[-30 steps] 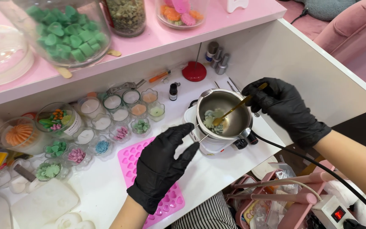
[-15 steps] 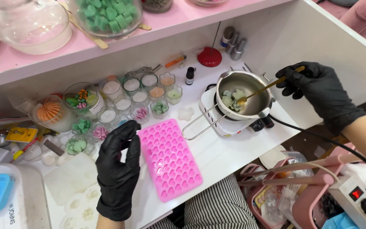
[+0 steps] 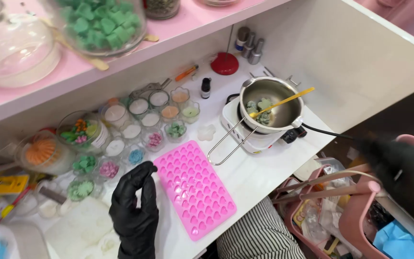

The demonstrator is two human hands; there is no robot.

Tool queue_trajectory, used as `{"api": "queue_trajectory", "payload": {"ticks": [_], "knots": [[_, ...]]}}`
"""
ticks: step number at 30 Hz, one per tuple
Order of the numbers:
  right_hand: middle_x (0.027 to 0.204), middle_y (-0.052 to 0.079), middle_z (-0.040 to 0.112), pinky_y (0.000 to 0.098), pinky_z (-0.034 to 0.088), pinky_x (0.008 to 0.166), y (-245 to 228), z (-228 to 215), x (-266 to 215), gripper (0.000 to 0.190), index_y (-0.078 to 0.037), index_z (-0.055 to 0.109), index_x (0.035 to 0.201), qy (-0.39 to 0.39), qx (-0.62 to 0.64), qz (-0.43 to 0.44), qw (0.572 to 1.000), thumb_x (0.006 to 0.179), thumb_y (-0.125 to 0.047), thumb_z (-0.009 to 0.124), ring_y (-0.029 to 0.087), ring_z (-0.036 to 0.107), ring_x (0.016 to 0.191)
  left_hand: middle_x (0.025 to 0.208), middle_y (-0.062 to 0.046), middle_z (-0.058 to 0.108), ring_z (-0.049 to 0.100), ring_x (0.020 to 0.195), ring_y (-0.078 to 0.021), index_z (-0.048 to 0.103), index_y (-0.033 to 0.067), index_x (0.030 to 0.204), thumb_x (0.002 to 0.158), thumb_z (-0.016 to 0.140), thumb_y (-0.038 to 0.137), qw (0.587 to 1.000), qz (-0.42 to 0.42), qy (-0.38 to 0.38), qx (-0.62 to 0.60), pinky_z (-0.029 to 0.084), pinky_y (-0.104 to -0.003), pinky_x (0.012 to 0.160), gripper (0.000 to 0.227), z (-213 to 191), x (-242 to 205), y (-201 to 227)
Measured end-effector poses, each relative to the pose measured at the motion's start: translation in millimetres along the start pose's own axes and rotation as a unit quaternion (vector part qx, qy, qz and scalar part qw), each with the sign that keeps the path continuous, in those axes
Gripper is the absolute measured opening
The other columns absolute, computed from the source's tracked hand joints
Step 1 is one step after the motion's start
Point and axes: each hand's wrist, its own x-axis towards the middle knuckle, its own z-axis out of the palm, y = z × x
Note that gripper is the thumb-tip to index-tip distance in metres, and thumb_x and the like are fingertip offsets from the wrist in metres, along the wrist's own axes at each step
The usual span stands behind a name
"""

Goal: Melting wax and preparing candle molds in a studio.

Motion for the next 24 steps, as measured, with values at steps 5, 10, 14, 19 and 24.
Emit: {"api": "queue_trajectory", "payload": {"ticks": [5, 10, 14, 19, 24], "knots": [[0.108, 0.020, 0.072, 0.0403, 0.055, 0.077, -24.1, 85.9, -25.1, 0.042, -0.008, 0.065, 0.135, -0.044, 0.093, 0.123, 0.987, 0.094, -0.015, 0.065, 0.032, 0.071, 0.089, 0.115, -0.009, 0.075, 0.075, 0.104, -0.0184, 0.071, 0.0046, 0.115, 0.094, 0.067, -0.004, 1.000, 0.007, -0.009, 0.022, 0.058, -0.028, 0.089, 0.024, 3.6, -0.4, -7.7], [0.108, 0.021, 0.072, 0.0426, 0.054, 0.081, 19.7, 198.2, 8.6, 0.028, -0.006, 0.072, 0.123, 0.048, 0.107, 0.084, 0.990, 0.097, -0.008, 0.063, 0.037, 0.069, 0.096, 0.115, -0.010, 0.075, 0.075, 0.100, -0.0183, 0.072, 0.0048, 0.115, 0.094, 0.067, -0.004, 0.998, -0.012, -0.023, 0.052, 0.057, -0.028, 0.089, 0.023, 2.5, -6.4, -21.6], [0.094, 0.018, 0.075, 0.0451, 0.054, 0.076, 3.7, 200.7, 38.3, 0.018, -0.006, 0.075, 0.113, 0.019, 0.163, 0.219, 0.962, 0.100, -0.009, 0.062, 0.038, 0.071, 0.085, 0.117, -0.010, 0.075, 0.075, 0.101, -0.0192, 0.071, 0.0047, 0.117, 0.095, 0.068, -0.005, 0.997, -0.015, -0.024, 0.069, 0.057, -0.029, 0.090, 0.024, 5.5, -10.5, -16.4], [0.099, 0.019, 0.072, 0.0433, 0.056, 0.078, 46.7, 238.4, 39.1, 0.029, -0.004, 0.073, 0.116, 0.081, 0.133, 0.092, 0.984, 0.087, -0.010, 0.070, 0.037, 0.070, 0.089, 0.117, -0.010, 0.074, 0.074, 0.110, -0.0208, 0.070, 0.0050, 0.119, 0.096, 0.068, -0.007, 0.995, 0.007, -0.037, 0.096, 0.056, -0.029, 0.099, 0.026, 4.4, -12.0, -21.5], [0.117, 0.020, 0.071, 0.0428, 0.054, 0.090, 87.4, 284.1, 28.5, 0.029, -0.006, 0.073, 0.122, 0.122, 0.111, 0.045, 0.985, 0.093, -0.008, 0.068, 0.037, 0.068, 0.106, 0.119, -0.013, 0.073, 0.073, 0.114, -0.0238, 0.069, 0.0034, 0.118, 0.091, 0.066, -0.008, 0.992, 0.002, -0.071, 0.107, 0.055, -0.032, 0.101, 0.030, 3.1, -11.3, -40.1]]}}
